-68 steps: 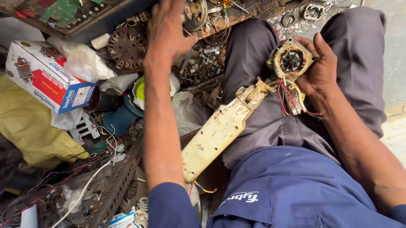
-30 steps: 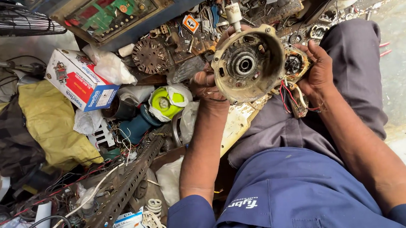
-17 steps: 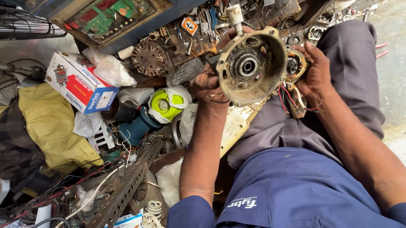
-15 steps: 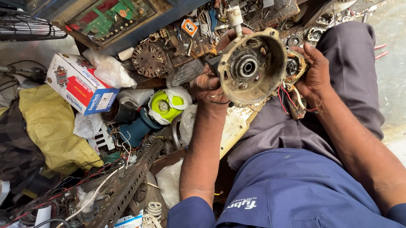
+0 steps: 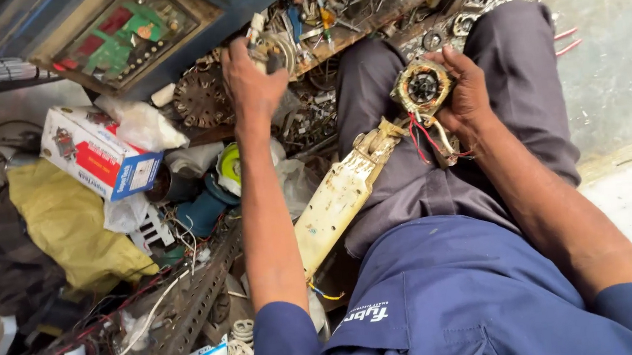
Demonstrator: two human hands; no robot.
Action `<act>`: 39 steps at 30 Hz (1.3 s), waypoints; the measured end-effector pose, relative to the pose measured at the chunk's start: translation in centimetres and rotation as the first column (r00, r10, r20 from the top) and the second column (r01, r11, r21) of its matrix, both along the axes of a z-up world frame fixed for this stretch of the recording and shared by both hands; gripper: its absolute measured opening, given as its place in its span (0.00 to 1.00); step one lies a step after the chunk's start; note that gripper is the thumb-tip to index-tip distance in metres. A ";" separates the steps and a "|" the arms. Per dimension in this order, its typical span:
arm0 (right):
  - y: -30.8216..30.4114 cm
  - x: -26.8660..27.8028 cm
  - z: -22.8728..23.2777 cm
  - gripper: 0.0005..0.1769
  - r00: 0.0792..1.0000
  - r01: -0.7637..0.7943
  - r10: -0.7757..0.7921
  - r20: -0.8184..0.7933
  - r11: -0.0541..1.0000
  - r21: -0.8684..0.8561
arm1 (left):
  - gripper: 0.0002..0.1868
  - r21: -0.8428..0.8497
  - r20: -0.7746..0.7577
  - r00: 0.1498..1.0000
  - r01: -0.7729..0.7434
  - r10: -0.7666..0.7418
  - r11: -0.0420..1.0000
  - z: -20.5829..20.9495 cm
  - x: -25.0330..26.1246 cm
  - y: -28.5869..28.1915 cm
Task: Dismantle and inspect an electric fan motor at a workbench.
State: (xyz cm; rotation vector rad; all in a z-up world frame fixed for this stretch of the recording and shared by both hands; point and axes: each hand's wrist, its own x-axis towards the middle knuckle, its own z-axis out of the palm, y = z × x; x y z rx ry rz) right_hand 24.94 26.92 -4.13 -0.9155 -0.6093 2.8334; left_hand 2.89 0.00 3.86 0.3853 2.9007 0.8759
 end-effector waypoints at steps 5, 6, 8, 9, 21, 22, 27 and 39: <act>-0.1 0.2 0.1 0.22 1.000 0.003 -0.003 0.010 1.000 -0.010 | 0.42 -0.085 -0.022 1.000 -0.024 0.022 0.996 -3.2 -2.0 -0.3; -0.1 0.0 0.3 0.23 1.000 -0.002 0.002 -0.010 1.000 -0.007 | 0.39 -0.118 0.071 0.996 -0.051 0.060 0.992 -2.2 -1.9 0.2; 0.0 0.1 0.0 0.24 1.000 0.004 -0.004 -0.015 1.000 -0.006 | 0.37 -0.158 0.175 0.981 -0.060 0.088 0.986 -2.5 -2.2 0.2; 0.0 0.3 -0.4 0.24 1.000 0.002 -0.002 -0.025 1.000 -0.007 | 0.42 -0.167 0.065 0.997 -0.019 0.031 0.986 -3.8 -2.5 -0.2; 0.0 0.4 -0.9 0.31 0.999 0.000 -0.001 -0.053 1.000 -0.026 | 0.48 -0.038 -0.122 0.891 0.437 -0.438 0.899 -0.2 10.5 8.0; 0.0 0.3 -0.9 0.35 0.999 0.019 -0.020 -0.047 0.999 -0.030 | 0.52 0.129 -0.107 0.818 0.575 -0.565 0.808 0.4 12.6 9.7; 0.3 0.5 0.2 0.45 0.996 0.045 -0.047 -0.072 0.999 -0.030 | 0.64 0.011 0.097 0.853 0.514 -0.512 0.858 0.3 15.8 14.1; 0.6 0.6 0.8 0.54 0.994 0.019 -0.016 -0.105 0.999 0.026 | 0.58 0.081 -0.017 0.889 0.457 -0.457 0.886 -1.8 15.9 14.4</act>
